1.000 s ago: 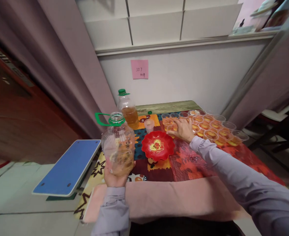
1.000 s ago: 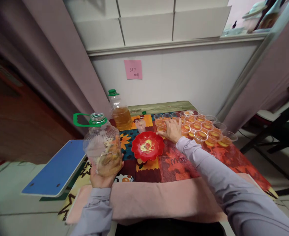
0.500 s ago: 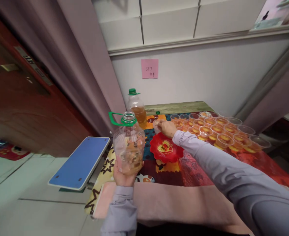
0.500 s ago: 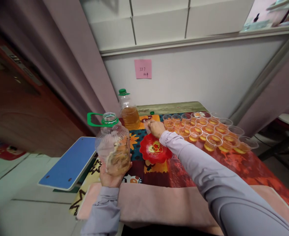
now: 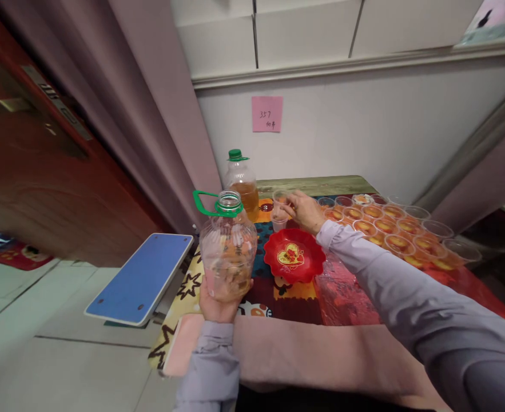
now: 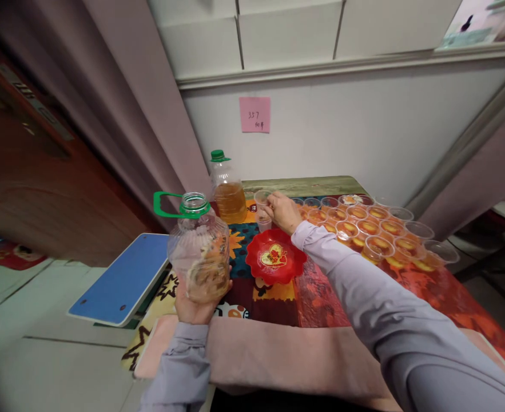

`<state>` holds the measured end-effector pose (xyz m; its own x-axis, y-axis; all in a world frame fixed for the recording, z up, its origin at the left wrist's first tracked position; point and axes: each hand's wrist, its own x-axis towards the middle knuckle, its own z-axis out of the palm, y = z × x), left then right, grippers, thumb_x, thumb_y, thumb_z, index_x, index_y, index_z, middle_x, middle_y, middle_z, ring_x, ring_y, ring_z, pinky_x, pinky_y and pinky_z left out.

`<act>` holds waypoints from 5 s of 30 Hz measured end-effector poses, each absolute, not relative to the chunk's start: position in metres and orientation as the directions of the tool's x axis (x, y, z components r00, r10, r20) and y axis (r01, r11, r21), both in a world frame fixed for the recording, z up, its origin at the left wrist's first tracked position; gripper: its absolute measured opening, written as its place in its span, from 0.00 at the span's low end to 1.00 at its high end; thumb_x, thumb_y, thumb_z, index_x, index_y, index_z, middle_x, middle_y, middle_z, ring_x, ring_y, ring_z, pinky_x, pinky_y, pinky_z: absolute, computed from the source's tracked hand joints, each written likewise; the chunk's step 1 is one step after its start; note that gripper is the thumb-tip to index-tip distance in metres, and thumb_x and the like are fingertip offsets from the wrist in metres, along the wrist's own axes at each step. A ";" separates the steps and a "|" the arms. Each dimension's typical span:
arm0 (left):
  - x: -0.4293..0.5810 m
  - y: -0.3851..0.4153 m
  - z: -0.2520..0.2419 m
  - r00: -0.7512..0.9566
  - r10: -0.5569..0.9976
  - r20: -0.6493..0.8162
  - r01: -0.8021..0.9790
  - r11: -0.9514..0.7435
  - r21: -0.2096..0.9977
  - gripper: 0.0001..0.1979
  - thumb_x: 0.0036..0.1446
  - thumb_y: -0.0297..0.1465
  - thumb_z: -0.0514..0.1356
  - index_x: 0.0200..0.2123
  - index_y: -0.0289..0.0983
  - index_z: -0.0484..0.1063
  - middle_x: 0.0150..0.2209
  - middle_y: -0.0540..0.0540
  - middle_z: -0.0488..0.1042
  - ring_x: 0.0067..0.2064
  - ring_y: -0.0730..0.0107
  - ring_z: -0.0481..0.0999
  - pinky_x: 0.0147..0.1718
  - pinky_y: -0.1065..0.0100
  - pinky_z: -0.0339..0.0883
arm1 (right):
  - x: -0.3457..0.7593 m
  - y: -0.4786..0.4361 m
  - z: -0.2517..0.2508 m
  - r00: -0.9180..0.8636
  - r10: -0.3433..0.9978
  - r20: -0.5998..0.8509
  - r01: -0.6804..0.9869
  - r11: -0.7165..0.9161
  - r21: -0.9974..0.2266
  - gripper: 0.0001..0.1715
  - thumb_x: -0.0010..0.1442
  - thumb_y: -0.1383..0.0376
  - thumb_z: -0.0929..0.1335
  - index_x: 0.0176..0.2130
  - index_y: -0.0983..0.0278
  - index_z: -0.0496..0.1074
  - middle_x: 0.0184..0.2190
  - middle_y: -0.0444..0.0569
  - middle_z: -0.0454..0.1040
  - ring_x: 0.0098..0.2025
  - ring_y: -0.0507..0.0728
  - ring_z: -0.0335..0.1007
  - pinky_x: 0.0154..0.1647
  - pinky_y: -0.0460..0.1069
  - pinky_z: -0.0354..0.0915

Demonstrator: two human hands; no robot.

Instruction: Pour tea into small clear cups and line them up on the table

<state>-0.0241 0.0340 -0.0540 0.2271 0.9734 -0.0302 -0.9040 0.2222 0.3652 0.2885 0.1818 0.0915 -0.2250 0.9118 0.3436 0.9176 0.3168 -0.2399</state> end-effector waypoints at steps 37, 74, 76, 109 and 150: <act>-0.015 -0.015 0.080 -0.558 0.822 -0.117 -0.413 -0.152 0.898 0.20 0.55 0.42 0.71 0.48 0.40 0.84 0.51 0.44 0.86 0.55 0.51 0.83 0.54 0.56 0.79 | 0.240 0.002 0.002 -0.067 0.991 0.114 -0.414 0.076 -0.907 0.38 0.63 0.48 0.77 0.67 0.53 0.73 0.63 0.53 0.77 0.50 0.58 0.80 0.53 0.54 0.76; -0.005 0.005 0.156 -0.623 0.764 -0.168 -0.101 0.135 0.986 0.24 0.38 0.37 0.76 0.41 0.40 0.80 0.35 0.52 0.81 0.28 0.68 0.77 0.22 0.70 0.70 | 0.229 -0.004 -0.014 -0.248 0.969 -0.022 -0.618 -0.176 -0.767 0.45 0.57 0.53 0.81 0.69 0.45 0.71 0.69 0.49 0.71 0.52 0.57 0.77 0.49 0.53 0.76; -0.005 0.006 0.156 -0.620 0.766 -0.171 -0.098 0.140 0.985 0.24 0.37 0.38 0.76 0.40 0.40 0.79 0.35 0.52 0.81 0.27 0.67 0.76 0.21 0.70 0.69 | 0.229 -0.004 -0.013 -0.250 0.968 -0.024 -0.623 -0.180 -0.761 0.46 0.57 0.52 0.82 0.70 0.47 0.71 0.67 0.50 0.74 0.51 0.57 0.77 0.49 0.53 0.76; -0.003 0.011 0.161 -0.593 0.794 -0.133 -0.050 0.129 0.990 0.32 0.31 0.42 0.79 0.43 0.39 0.80 0.36 0.52 0.81 0.27 0.69 0.75 0.20 0.71 0.69 | 0.230 -0.004 -0.010 -0.251 0.968 -0.029 -0.654 -0.191 -0.732 0.46 0.56 0.54 0.82 0.69 0.48 0.71 0.66 0.50 0.74 0.53 0.58 0.77 0.50 0.52 0.75; -0.002 0.012 0.165 -0.582 0.804 -0.122 -0.050 0.114 0.992 0.33 0.29 0.44 0.81 0.40 0.39 0.77 0.31 0.56 0.79 0.27 0.70 0.75 0.23 0.69 0.69 | 0.233 -0.003 -0.005 -0.268 0.962 -0.050 -0.656 -0.220 -0.722 0.49 0.54 0.54 0.83 0.70 0.47 0.71 0.75 0.48 0.64 0.55 0.58 0.76 0.51 0.52 0.75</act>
<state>-0.0018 0.0122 0.1649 -0.5817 0.8042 -0.1219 -0.0501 0.1142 0.9922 0.2326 -0.0027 -0.0046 -0.2677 0.9622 -0.0497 -0.6562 -0.2198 -0.7219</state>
